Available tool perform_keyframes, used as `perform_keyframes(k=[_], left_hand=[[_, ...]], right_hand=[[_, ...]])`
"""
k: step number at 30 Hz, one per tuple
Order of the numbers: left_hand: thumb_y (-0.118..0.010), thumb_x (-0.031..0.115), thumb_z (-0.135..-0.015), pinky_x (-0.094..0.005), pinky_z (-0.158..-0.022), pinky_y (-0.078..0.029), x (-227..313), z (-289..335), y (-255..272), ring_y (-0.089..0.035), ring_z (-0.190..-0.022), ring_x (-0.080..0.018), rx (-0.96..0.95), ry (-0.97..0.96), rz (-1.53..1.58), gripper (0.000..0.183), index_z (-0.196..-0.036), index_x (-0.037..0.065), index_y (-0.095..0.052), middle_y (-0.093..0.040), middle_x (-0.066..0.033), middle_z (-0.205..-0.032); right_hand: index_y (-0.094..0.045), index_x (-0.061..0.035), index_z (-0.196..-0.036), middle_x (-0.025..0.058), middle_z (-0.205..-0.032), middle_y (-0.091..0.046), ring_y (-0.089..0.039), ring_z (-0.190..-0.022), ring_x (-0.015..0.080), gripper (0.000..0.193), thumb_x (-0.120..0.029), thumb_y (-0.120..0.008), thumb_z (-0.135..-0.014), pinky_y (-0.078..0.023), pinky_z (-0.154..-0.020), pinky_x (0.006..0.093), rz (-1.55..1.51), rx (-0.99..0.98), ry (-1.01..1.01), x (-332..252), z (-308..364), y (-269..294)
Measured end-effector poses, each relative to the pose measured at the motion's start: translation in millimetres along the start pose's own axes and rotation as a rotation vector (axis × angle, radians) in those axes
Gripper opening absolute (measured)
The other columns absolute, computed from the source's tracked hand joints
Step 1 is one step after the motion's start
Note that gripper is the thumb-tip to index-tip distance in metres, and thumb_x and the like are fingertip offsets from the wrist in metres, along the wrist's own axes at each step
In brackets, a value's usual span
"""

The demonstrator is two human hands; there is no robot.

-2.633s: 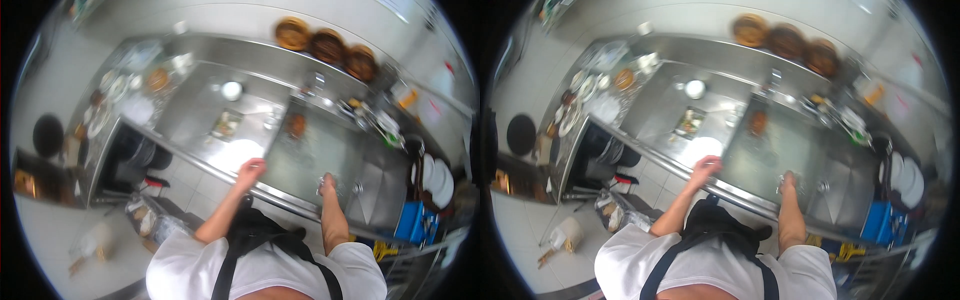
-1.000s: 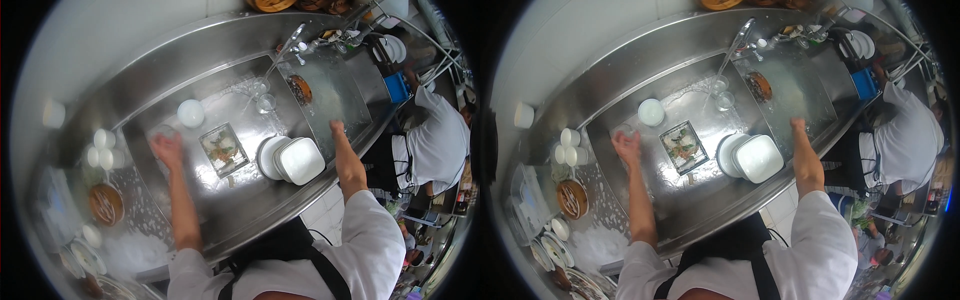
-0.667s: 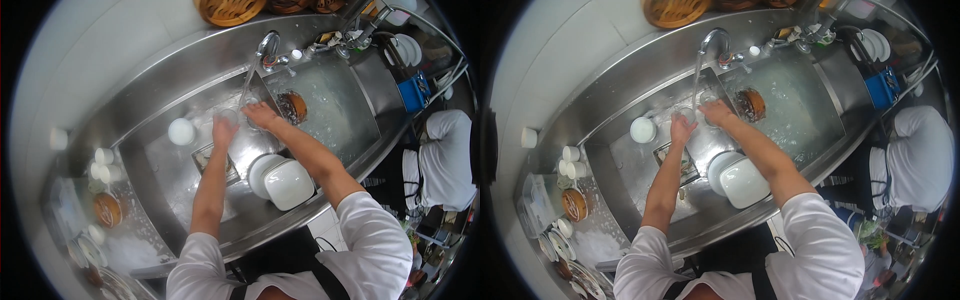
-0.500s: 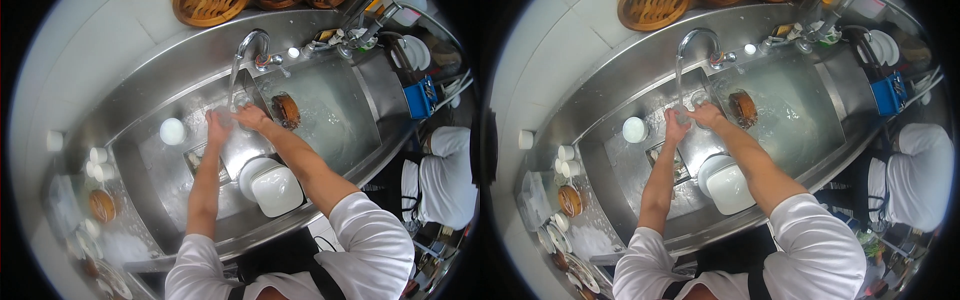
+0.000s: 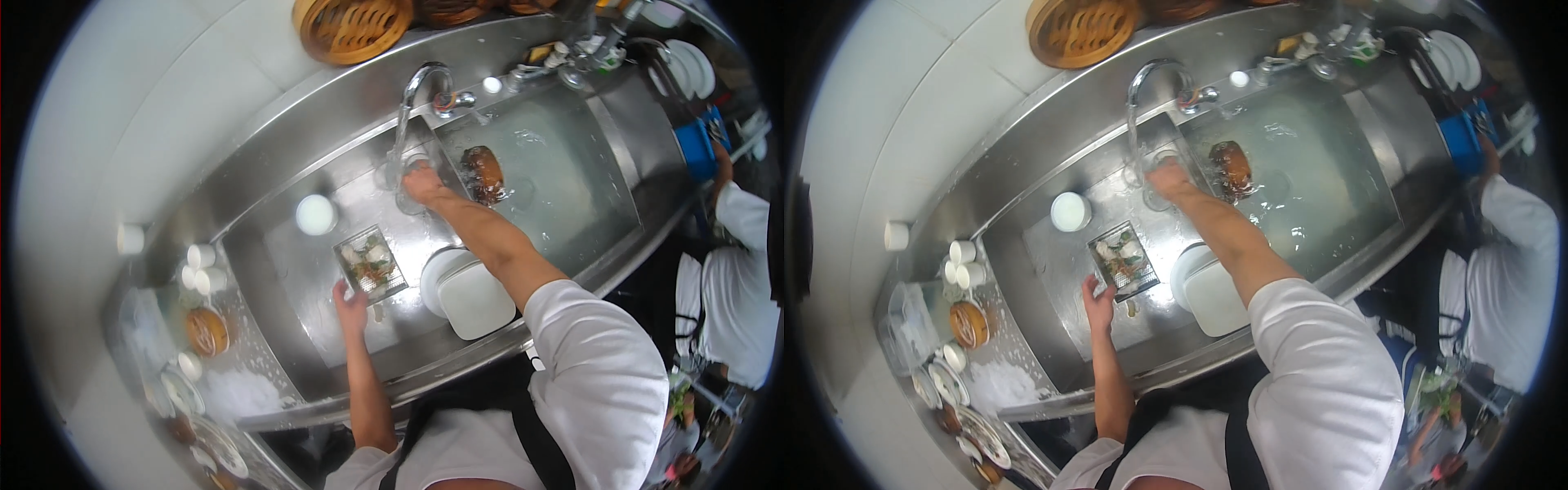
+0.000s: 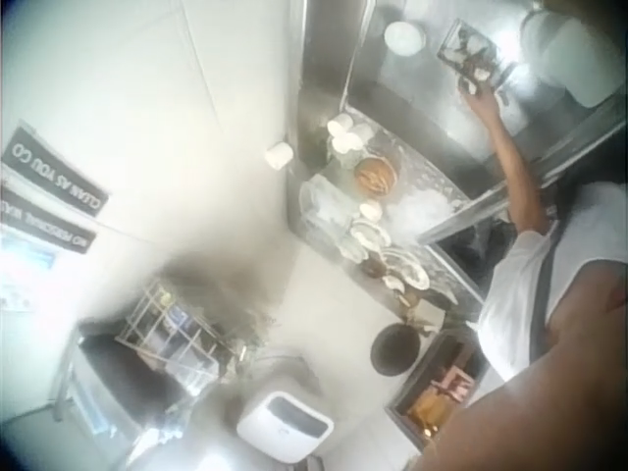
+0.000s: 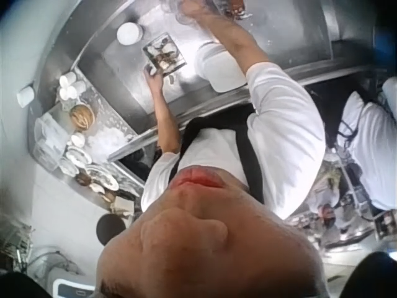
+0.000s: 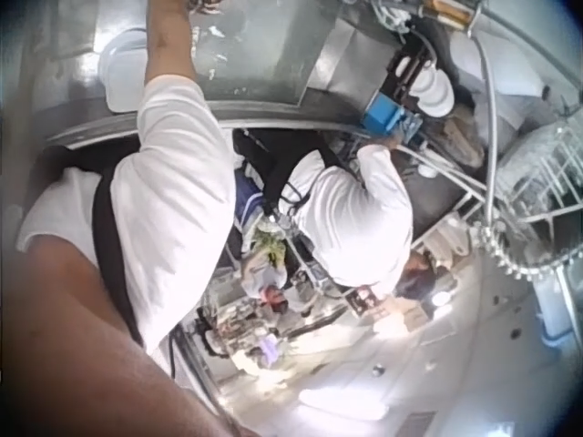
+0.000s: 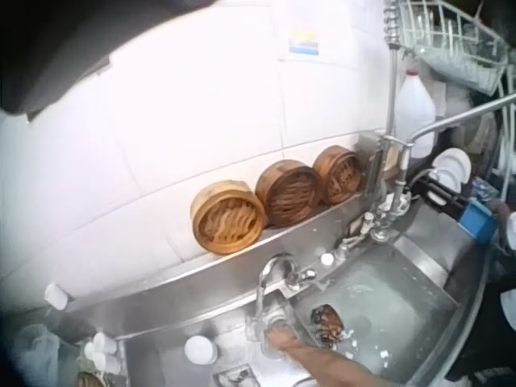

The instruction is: Washing and rinsing various kitchen items including plates, glasses, and steamer baskets in a commercial sink.

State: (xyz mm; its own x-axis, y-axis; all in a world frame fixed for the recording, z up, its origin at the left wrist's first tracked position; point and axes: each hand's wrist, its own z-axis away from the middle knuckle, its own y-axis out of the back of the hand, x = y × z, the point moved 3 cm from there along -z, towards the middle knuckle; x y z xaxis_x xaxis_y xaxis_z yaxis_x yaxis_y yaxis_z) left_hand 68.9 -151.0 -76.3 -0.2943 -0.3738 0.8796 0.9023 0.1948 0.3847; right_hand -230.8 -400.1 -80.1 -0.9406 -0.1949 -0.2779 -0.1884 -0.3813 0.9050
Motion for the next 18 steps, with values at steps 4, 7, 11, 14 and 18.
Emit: perform_keyframes(k=[4,7,11,14,18], left_hand=[[-0.067,0.007,-0.088,-0.0277,-0.071,-0.052,-3.0,-36.1,-52.9,-0.064,-0.1,-0.0197,-0.22,0.307,0.189,0.05,-0.133,0.002,-0.047,-0.059,-0.0158,-0.122],[-0.06,0.016,-0.094,-0.0368,-0.085,-0.053,23.6,-85.7,-80.7,-0.064,-0.099,-0.0227,-0.242,0.502,0.586,0.029,-0.121,0.005,-0.06,-0.065,-0.0089,-0.112],[-0.052,0.027,-0.098,-0.0384,-0.087,-0.053,97.9,-152.2,-167.4,-0.064,-0.104,-0.0252,-0.487,0.534,0.721,0.035,-0.124,0.006,-0.061,-0.066,-0.0099,-0.112],[-0.054,0.022,-0.096,-0.0379,-0.088,-0.054,188.9,-166.4,-232.9,-0.063,-0.104,-0.0246,-0.76,0.34,0.45,0.03,-0.119,0.004,-0.062,-0.066,-0.0096,-0.11],[-0.057,0.003,-0.088,-0.0337,-0.087,-0.052,256.0,-196.9,-239.9,-0.063,-0.096,-0.0232,-0.798,0.088,0.756,0.025,-0.113,-0.001,-0.059,-0.063,-0.0104,-0.098]], right_hand=[[-0.065,-0.0182,-0.114,0.016,-0.099,-0.07,-0.064,-0.111,0.0275,0.028,-0.013,-0.062,-0.086,-0.038,-0.11,0.0461,-0.246,0.083,0.426,17.0,29.1,32.3],[-0.066,-0.0133,-0.11,0.0077,-0.098,-0.069,-0.063,-0.107,0.0211,0.03,-0.01,-0.068,-0.081,-0.047,-0.099,0.0384,-0.825,-0.303,0.209,-20.3,58.6,66.1],[-0.067,-0.0058,-0.11,0.0018,-0.108,-0.068,-0.062,-0.102,0.0148,0.026,-0.012,-0.067,-0.084,-0.049,-0.089,0.0337,-1.561,-0.23,0.244,1.1,113.4,66.2],[-0.065,-0.0041,-0.116,0.0019,-0.114,-0.066,-0.06,-0.104,0.0146,0.03,-0.015,-0.065,-0.088,-0.048,-0.092,0.0325,-1.416,0.125,0.161,70.9,135.8,55.7],[-0.061,-0.0071,-0.121,0.004,-0.117,-0.065,-0.06,-0.108,0.0167,0.03,-0.02,-0.064,-0.093,-0.046,-0.096,0.0335,-1.968,0.315,0.176,151.1,165.7,58.5]])
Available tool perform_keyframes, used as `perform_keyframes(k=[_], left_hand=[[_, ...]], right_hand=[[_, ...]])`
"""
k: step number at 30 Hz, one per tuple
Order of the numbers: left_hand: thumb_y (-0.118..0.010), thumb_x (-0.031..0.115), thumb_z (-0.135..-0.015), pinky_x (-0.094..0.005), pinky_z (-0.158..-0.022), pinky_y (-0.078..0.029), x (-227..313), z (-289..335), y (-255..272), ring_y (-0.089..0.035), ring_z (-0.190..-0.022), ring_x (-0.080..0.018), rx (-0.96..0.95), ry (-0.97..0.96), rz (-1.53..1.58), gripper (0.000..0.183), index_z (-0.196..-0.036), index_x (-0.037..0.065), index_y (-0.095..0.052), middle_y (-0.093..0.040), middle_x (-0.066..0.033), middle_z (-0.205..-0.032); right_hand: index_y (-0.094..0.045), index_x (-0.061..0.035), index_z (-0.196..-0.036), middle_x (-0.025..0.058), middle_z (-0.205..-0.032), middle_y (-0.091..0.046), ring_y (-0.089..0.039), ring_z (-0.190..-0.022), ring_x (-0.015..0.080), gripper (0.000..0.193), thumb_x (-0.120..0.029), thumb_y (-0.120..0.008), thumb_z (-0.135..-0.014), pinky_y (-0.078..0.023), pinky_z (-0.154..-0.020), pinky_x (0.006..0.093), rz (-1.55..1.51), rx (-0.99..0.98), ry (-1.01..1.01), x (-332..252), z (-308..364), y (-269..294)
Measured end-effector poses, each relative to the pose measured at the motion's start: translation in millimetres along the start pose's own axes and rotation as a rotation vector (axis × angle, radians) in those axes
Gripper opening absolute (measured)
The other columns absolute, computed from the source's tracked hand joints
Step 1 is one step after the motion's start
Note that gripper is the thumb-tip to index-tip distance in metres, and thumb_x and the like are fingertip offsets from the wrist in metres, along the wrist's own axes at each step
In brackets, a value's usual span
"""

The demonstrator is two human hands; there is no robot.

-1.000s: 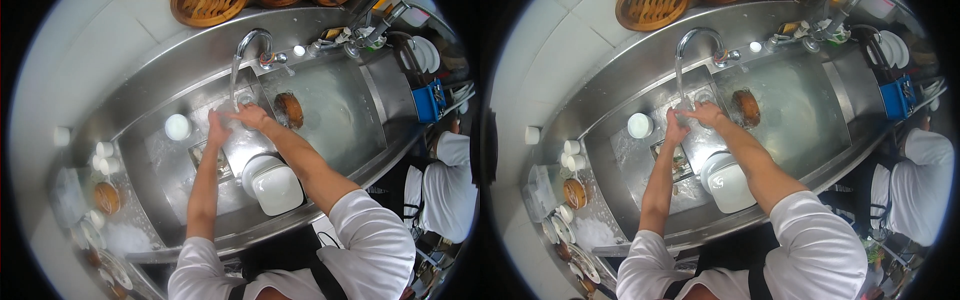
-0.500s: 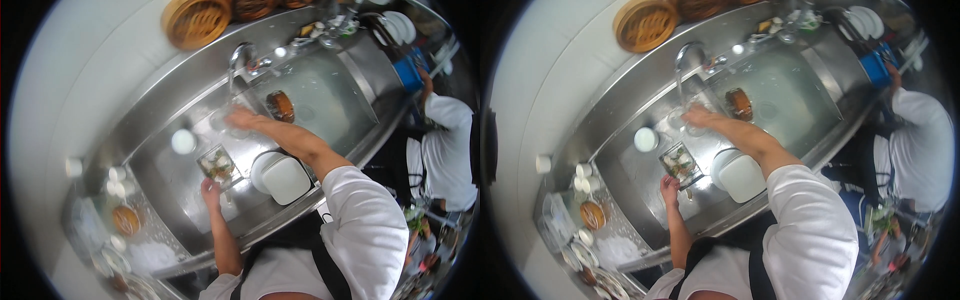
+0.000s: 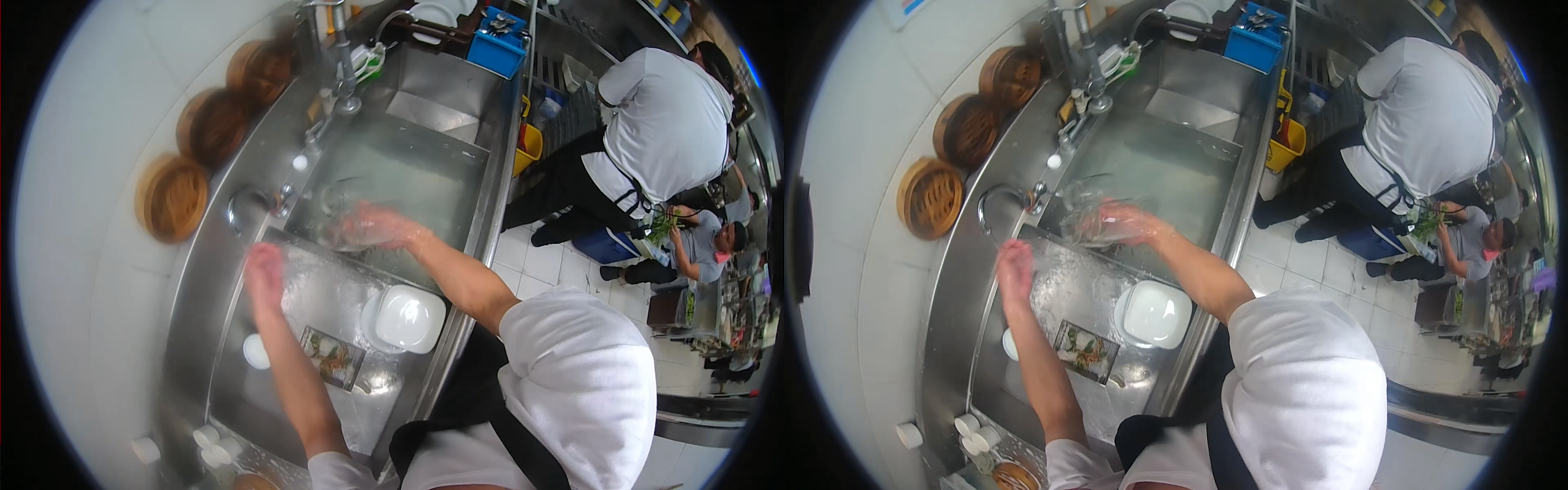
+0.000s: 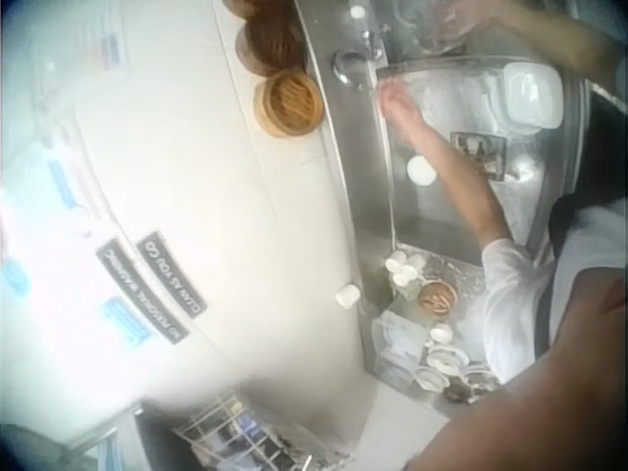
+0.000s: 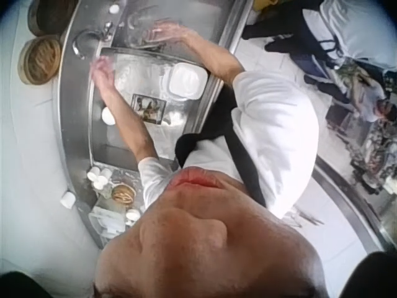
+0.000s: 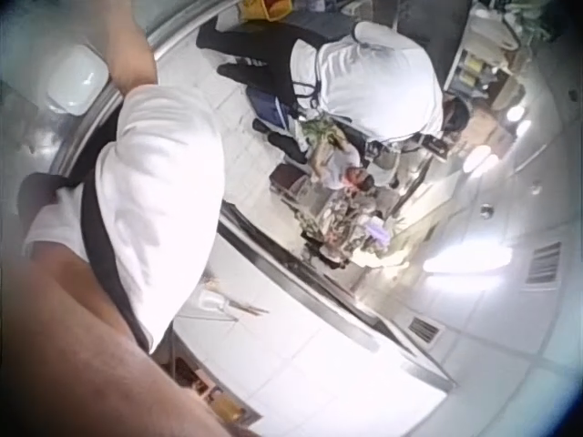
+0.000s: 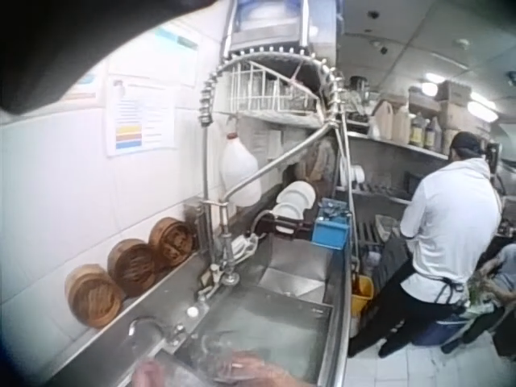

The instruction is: Washing and rinsing various kitchen items including plates, glasses, and steamer baskets in a commercial sink.

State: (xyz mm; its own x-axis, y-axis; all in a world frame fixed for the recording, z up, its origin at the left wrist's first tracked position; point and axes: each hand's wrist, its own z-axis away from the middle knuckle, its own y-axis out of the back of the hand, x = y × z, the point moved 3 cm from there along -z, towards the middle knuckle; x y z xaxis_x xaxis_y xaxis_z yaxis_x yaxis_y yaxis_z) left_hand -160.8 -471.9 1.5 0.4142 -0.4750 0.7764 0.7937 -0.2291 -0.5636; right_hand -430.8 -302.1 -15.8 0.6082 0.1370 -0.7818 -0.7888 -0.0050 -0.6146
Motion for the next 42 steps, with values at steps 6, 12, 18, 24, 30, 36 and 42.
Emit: perform_keyframes(k=[6,12,18,24,30,36,42], left_hand=[[-0.061,0.022,-0.098,-0.0361,-0.1,-0.046,81.3,21.9,-145.5,-0.057,-0.119,-0.0198,0.258,-0.38,-0.798,0.053,-0.142,-0.004,-0.046,-0.06,-0.0143,-0.129],[-0.061,0.014,-0.098,-0.0315,-0.099,-0.045,-5.1,18.0,-233.3,-0.056,-0.12,-0.0211,0.246,-0.499,-0.931,0.056,-0.146,-0.004,-0.038,-0.057,-0.0176,-0.132],[-0.061,0.035,-0.098,-0.0461,-0.102,-0.045,-163.6,-5.4,-286.8,-0.054,-0.126,-0.0346,0.229,-0.1,-0.317,0.076,-0.155,0.009,-0.018,-0.037,-0.0189,-0.151],[-0.069,0.045,-0.09,-0.0517,-0.11,-0.036,-176.7,32.6,-223.0,-0.044,-0.133,-0.0335,0.129,-0.032,-0.278,0.088,-0.154,0.012,-0.021,-0.038,-0.015,-0.15],[-0.07,0.025,-0.088,-0.0454,-0.107,-0.041,-182.7,10.0,-265.2,-0.051,-0.125,-0.0303,0.052,-0.397,-0.425,0.069,-0.146,0.005,-0.038,-0.049,-0.0158,-0.14],[-0.067,0.021,-0.089,-0.04,-0.091,-0.05,-160.3,25.6,-235.6,-0.06,-0.104,-0.0255,0.261,-0.357,-0.215,0.039,-0.118,0.0,-0.054,-0.061,-0.0131,-0.114],[-0.066,0.012,-0.09,-0.0392,-0.081,-0.051,-140.0,54.7,-237.8,-0.059,-0.091,-0.0224,0.262,-0.452,-0.45,0.029,-0.111,-0.001,-0.05,-0.061,-0.0115,-0.103]], right_hand=[[-0.055,-0.0104,-0.134,0.0055,-0.136,-0.059,-0.051,-0.129,0.0212,0.05,-0.035,-0.067,-0.092,-0.036,-0.108,0.0461,-0.189,0.366,-0.189,-7.8,23.7,145.5],[-0.05,-0.0101,-0.143,0.0066,-0.145,-0.053,-0.04,-0.139,0.0227,0.058,-0.039,-0.063,-0.094,-0.028,-0.114,0.0425,-0.127,0.538,-0.431,67.8,31.2,254.8],[-0.045,-0.0125,-0.147,0.0096,-0.153,-0.043,-0.042,-0.139,0.0283,0.054,-0.04,-0.047,-0.1,-0.028,-0.115,0.0498,0.013,-0.005,0.007,27.0,38.9,343.2],[-0.058,-0.0145,-0.131,0.0036,-0.131,-0.061,-0.054,-0.127,0.0229,0.041,-0.036,-0.062,-0.097,-0.039,-0.109,0.0424,-0.62,-0.238,-0.113,-59.8,-22.2,104.2],[-0.038,-0.0128,-0.147,0.0098,-0.148,-0.046,-0.049,-0.131,0.0289,0.069,-0.043,-0.068,-0.092,-0.035,-0.114,0.0444,-0.853,-0.297,-0.179,-88.8,-8.2,80.9],[-0.031,-0.0108,-0.149,0.019,-0.153,-0.035,-0.044,-0.134,0.0368,0.073,-0.04,-0.067,-0.093,-0.039,-0.113,0.0483,-0.993,-0.212,-0.252,-58.2,22.0,77.5],[-0.034,-0.011,-0.15,0.0071,-0.163,-0.013,-0.041,-0.135,0.0393,0.069,-0.031,-0.069,-0.093,-0.048,-0.108,0.0512,-0.979,0.264,-0.132,-25.7,51.9,104.4]])
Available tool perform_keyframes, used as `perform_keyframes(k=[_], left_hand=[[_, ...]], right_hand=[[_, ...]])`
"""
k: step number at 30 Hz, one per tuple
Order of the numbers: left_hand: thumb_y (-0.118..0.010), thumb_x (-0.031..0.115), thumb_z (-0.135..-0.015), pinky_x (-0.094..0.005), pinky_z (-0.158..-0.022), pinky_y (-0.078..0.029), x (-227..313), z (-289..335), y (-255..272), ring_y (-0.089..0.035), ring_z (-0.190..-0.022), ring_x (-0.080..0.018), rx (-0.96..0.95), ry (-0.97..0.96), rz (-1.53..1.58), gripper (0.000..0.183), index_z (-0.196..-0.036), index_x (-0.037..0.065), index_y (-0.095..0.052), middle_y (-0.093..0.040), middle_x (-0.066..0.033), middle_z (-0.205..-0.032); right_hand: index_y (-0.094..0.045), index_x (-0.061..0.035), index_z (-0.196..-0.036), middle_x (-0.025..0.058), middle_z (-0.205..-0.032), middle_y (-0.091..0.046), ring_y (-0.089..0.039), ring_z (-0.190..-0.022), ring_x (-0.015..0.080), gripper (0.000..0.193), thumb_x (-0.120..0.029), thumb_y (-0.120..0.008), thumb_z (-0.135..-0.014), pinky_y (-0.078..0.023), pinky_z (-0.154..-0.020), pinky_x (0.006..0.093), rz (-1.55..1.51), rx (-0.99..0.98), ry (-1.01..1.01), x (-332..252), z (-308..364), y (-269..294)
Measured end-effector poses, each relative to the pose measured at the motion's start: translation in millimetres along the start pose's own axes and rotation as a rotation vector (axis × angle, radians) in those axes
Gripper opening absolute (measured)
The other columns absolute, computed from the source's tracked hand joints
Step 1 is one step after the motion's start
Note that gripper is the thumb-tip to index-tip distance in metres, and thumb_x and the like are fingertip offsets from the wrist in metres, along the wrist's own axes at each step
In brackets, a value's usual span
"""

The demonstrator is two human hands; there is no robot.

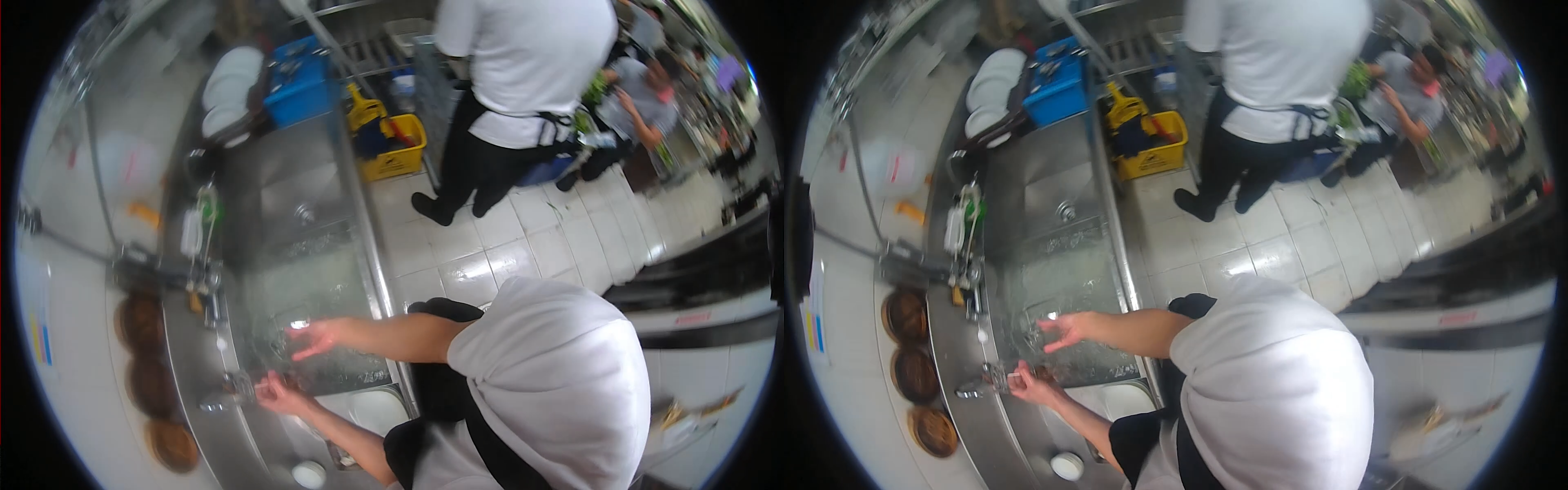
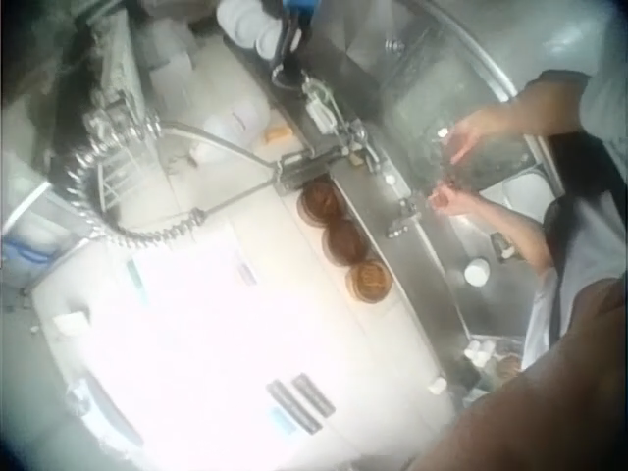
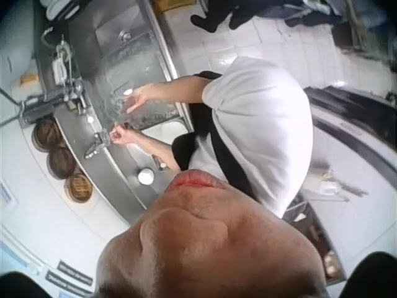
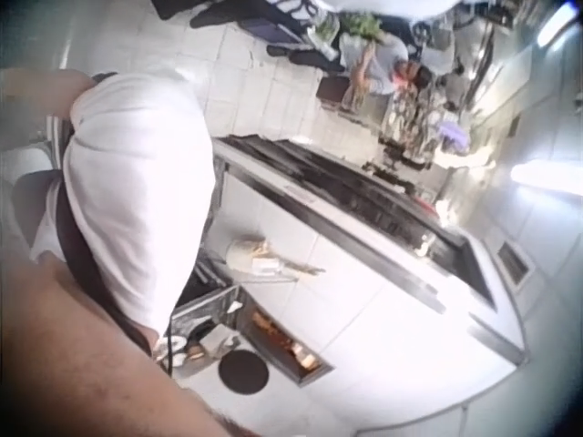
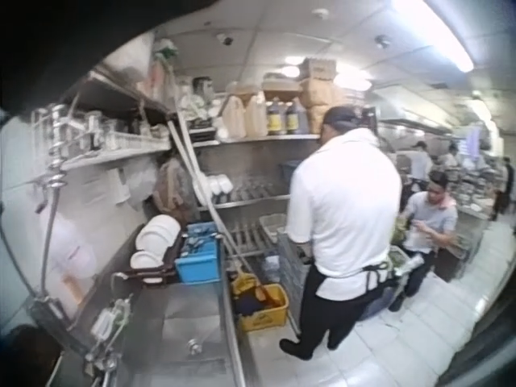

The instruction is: Washing and rinsing various kitchen items including plates, glasses, and steamer baskets in a commercial sink.

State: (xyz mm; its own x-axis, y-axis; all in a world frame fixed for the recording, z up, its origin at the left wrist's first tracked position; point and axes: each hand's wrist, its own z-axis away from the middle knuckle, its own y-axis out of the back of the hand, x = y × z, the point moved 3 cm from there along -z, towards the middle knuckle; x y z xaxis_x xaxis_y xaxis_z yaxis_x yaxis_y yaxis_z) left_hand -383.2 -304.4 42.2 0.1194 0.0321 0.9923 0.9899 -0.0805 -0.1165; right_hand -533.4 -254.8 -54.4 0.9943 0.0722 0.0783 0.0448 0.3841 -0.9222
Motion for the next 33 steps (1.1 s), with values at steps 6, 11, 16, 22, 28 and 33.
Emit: perform_keyframes(k=[6,11,16,22,28,33], left_hand=[[-0.077,0.01,-0.084,-0.0373,-0.089,-0.048,33.3,25.7,17.3,-0.055,-0.101,-0.0208,-0.259,-0.191,-0.169,0.049,-0.122,-0.002,-0.048,-0.057,-0.0092,-0.112],[-0.084,0.021,-0.078,-0.0354,-0.092,-0.044,63.2,86.0,5.2,-0.051,-0.108,-0.0202,-0.591,-0.225,-0.132,0.061,-0.124,0.0,-0.048,-0.054,-0.0082,-0.115],[-0.082,0.022,-0.077,-0.0344,-0.096,-0.04,73.4,220.7,-69.4,-0.052,-0.106,-0.0187,-1.046,-0.195,-0.024,0.052,-0.116,0.001,-0.054,-0.057,-0.0062,-0.112],[-0.071,0.018,-0.086,-0.036,-0.096,-0.044,-7.0,426.4,-176.3,-0.057,-0.104,-0.0231,-1.502,0.611,-0.066,0.052,-0.129,0.003,-0.046,-0.061,-0.0147,-0.112],[-0.068,0.029,-0.087,-0.0466,-0.102,-0.046,-115.6,660.1,-263.4,-0.048,-0.126,-0.0376,-1.467,1.821,-0.205,0.059,-0.133,0.005,-0.04,-0.046,-0.0234,-0.136],[-0.071,0.023,-0.084,-0.0437,-0.094,-0.05,-141.7,857.2,-373.9,-0.056,-0.113,-0.0316,-1.72,1.669,-0.383,0.036,-0.11,0.005,-0.054,-0.054,-0.0161,-0.12]], right_hand=[[-0.022,-0.0138,-0.155,0.0385,-0.146,-0.024,-0.044,-0.131,0.046,0.086,-0.038,-0.073,-0.09,-0.047,-0.105,0.0517,-0.092,-0.061,-0.038,4.9,56.7,-34.2],[-0.024,-0.0061,-0.153,0.0366,-0.147,-0.027,-0.048,-0.129,0.0439,0.079,-0.032,-0.07,-0.093,-0.048,-0.105,0.0495,0.003,-0.175,0.112,0.8,182.3,-42.3],[-0.049,-0.002,-0.14,0.0204,-0.146,-0.046,-0.053,-0.128,0.0298,0.052,-0.028,-0.063,-0.097,-0.048,-0.107,0.0402,0.177,-0.122,0.427,-14.3,373.5,29.7],[-0.058,-0.0036,-0.128,0.0121,-0.129,-0.062,-0.058,-0.122,0.0252,0.037,-0.023,-0.064,-0.097,-0.046,-0.108,0.0406,0.011,0.336,0.858,24.8,605.9,218.6],[-0.062,-0.001,-0.115,0.0124,-0.119,-0.063,-0.063,-0.112,0.0274,0.029,-0.018,-0.069,-0.093,-0.055,-0.099,0.041,-0.343,0.736,1.262,70.6,778.9,368.9],[-0.061,0.0019,-0.114,0.0176,-0.116,-0.063,-0.065,-0.107,0.0294,0.03,-0.018,-0.07,-0.093,-0.061,-0.09,0.035,-0.476,0.763,1.421,66.1,898.5,418.0]])
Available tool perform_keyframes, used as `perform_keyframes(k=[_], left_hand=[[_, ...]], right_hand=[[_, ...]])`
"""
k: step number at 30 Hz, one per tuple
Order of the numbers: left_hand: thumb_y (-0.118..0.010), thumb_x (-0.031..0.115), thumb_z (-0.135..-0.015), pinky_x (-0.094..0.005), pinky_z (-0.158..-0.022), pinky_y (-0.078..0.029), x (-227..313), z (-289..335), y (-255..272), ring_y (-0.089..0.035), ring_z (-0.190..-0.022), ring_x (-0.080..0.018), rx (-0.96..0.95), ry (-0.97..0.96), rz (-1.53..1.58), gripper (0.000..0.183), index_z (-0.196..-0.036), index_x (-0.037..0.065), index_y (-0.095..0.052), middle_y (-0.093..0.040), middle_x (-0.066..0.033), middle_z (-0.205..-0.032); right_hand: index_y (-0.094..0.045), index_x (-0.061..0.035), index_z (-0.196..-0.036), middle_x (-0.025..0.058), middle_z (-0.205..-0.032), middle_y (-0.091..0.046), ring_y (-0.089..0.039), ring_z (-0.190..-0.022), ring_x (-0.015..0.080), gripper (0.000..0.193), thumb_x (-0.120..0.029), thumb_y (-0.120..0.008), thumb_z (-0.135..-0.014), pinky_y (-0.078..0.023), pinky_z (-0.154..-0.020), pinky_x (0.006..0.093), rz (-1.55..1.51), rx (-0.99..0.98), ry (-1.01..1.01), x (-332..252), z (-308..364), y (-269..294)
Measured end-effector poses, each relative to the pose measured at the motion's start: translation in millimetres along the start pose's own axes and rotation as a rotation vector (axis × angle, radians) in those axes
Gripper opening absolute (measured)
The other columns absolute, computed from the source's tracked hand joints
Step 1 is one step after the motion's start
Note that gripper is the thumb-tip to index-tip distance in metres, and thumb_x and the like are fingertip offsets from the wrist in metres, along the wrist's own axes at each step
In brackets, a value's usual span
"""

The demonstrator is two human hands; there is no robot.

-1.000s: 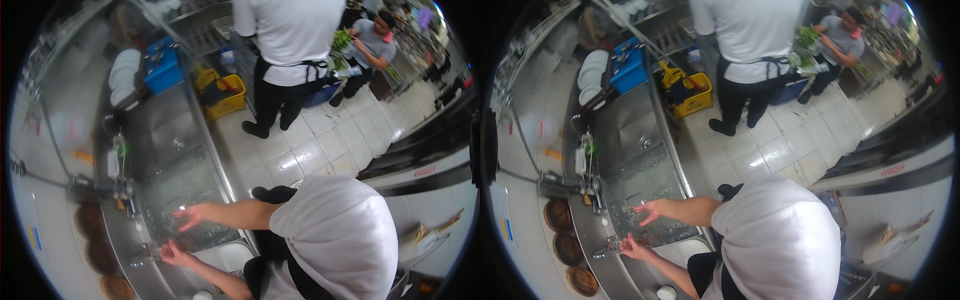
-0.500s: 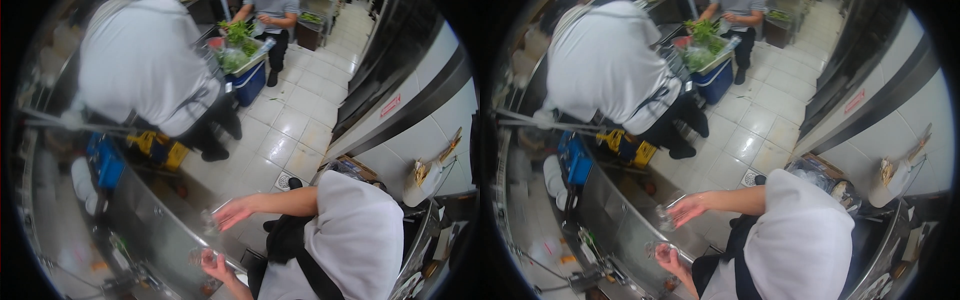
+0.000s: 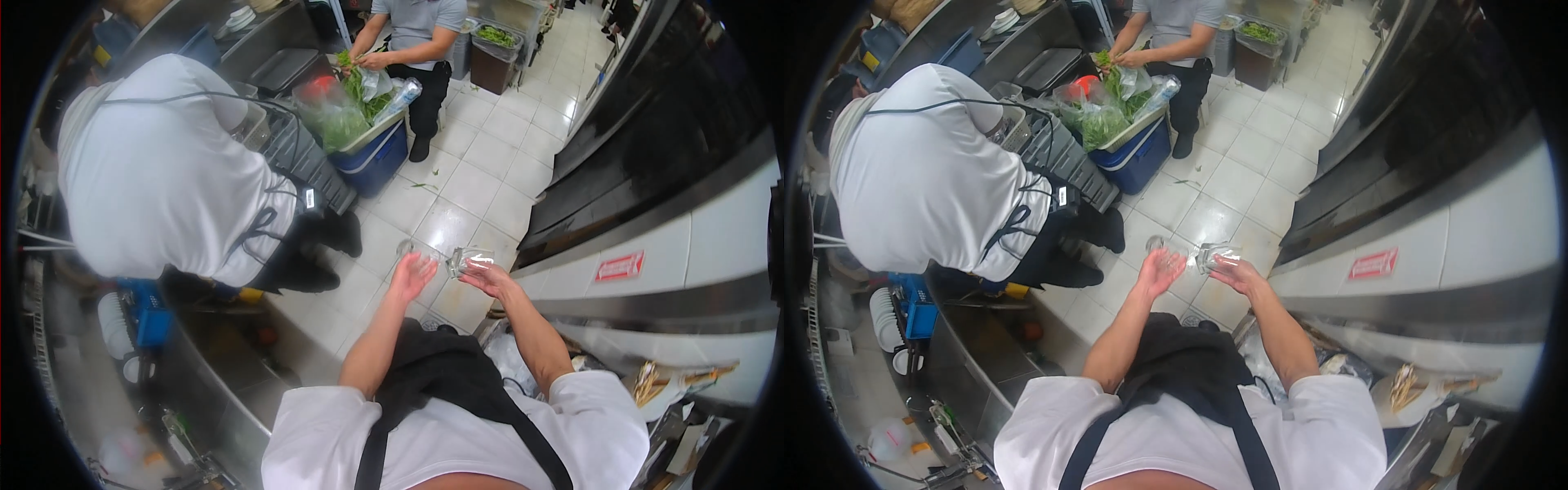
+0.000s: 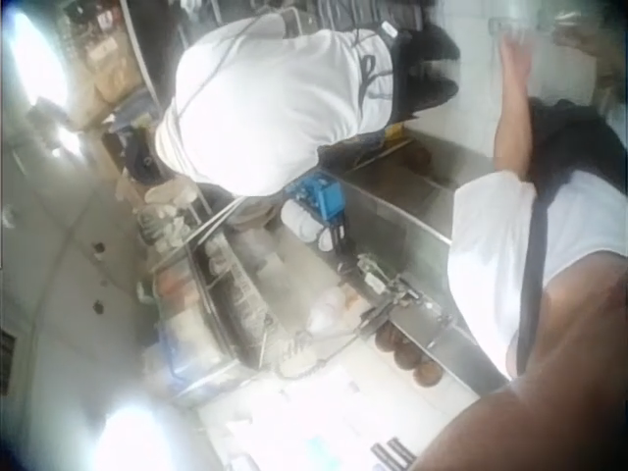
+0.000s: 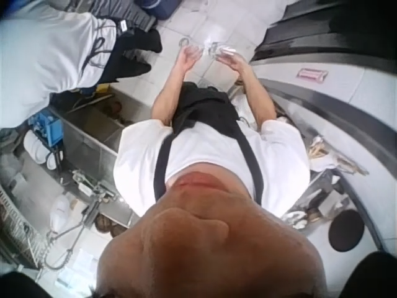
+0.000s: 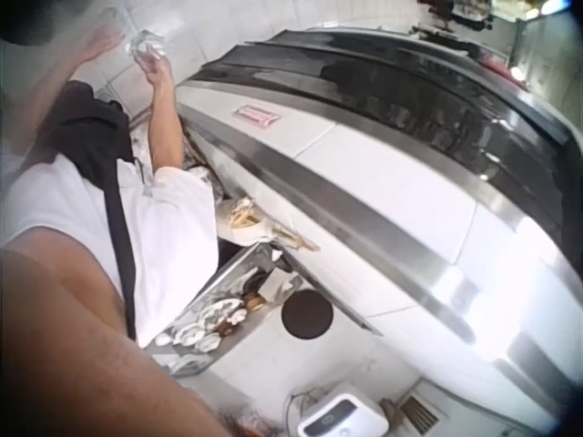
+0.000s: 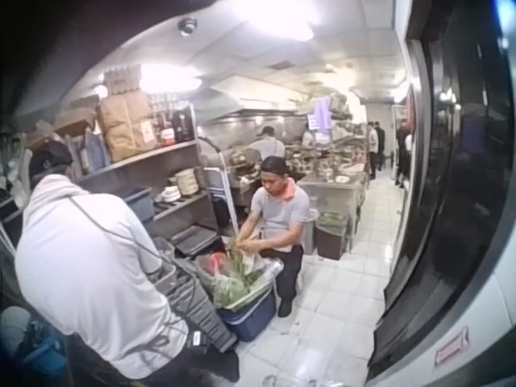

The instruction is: Washing and rinsing various kitchen items including plates, glasses, and steamer baskets in a commercial sink.

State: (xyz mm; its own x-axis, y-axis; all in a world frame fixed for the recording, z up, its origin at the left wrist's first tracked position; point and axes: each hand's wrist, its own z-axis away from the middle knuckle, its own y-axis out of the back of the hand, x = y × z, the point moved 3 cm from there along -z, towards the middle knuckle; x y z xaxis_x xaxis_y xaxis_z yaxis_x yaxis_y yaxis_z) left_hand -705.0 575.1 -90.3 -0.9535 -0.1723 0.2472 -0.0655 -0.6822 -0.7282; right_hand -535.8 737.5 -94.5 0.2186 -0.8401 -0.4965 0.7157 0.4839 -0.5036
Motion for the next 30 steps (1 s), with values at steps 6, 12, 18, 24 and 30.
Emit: perform_keyframes(k=[6,12,18,24,30], left_hand=[[-0.08,0.017,-0.075,-0.0318,-0.08,-0.043,157.8,-165.5,-96.0,-0.053,-0.093,-0.0131,0.083,-0.37,-0.414,0.029,-0.095,0.012,-0.059,-0.056,0.0027,-0.093],[-0.092,0.016,-0.056,-0.0381,-0.097,-0.043,356.3,-247.3,-166.7,-0.054,-0.108,-0.0299,0.341,-1.001,-0.444,0.086,-0.125,-0.002,-0.044,-0.056,-0.0172,-0.118],[-0.09,0.02,-0.06,-0.0486,-0.102,-0.038,513.7,-234.1,-152.6,-0.049,-0.117,-0.0402,0.923,-1.437,-0.459,0.082,-0.126,0.004,-0.044,-0.052,-0.0224,-0.125],[-0.085,0.012,-0.064,-0.0488,-0.106,-0.036,612.8,-214.8,-114.0,-0.048,-0.122,-0.0409,1.386,-1.702,-0.446,0.082,-0.133,-0.001,-0.042,-0.051,-0.0236,-0.128],[-0.089,0.014,-0.064,-0.0489,-0.106,-0.038,635.7,-233.9,-93.7,-0.048,-0.124,-0.0441,1.609,-1.624,-0.579,0.091,-0.138,0.004,-0.038,-0.051,-0.0248,-0.132]], right_hand=[[-0.053,-0.0001,-0.125,0.0174,-0.124,-0.056,-0.063,-0.109,0.0312,0.044,-0.017,-0.074,-0.09,-0.059,-0.094,0.0368,-0.091,-0.001,0.004,-92.4,-91.9,-10.0],[-0.052,0.0071,-0.126,0.0259,-0.125,-0.057,-0.063,-0.109,0.0436,0.045,-0.017,-0.069,-0.093,-0.063,-0.082,0.027,-0.115,0.052,-0.035,-160.3,-158.1,-91.0],[-0.049,0.0083,-0.128,0.0215,-0.122,-0.058,-0.063,-0.111,0.0374,0.049,-0.016,-0.072,-0.091,-0.061,-0.089,0.0305,-0.012,-0.066,-0.174,-228.5,-242.6,-166.5],[-0.056,0.0035,-0.118,0.0184,-0.123,-0.061,-0.064,-0.112,0.0284,0.038,-0.018,-0.072,-0.091,-0.058,-0.096,0.0373,0.289,-0.233,-0.33,-280.3,-349.3,-247.7],[-0.062,-0.0046,-0.108,0.0107,-0.111,-0.067,-0.067,-0.106,0.0248,0.029,-0.018,-0.076,-0.088,-0.056,-0.097,0.0387,0.461,-0.354,-0.473,-344.3,-420.8,-307.2]])
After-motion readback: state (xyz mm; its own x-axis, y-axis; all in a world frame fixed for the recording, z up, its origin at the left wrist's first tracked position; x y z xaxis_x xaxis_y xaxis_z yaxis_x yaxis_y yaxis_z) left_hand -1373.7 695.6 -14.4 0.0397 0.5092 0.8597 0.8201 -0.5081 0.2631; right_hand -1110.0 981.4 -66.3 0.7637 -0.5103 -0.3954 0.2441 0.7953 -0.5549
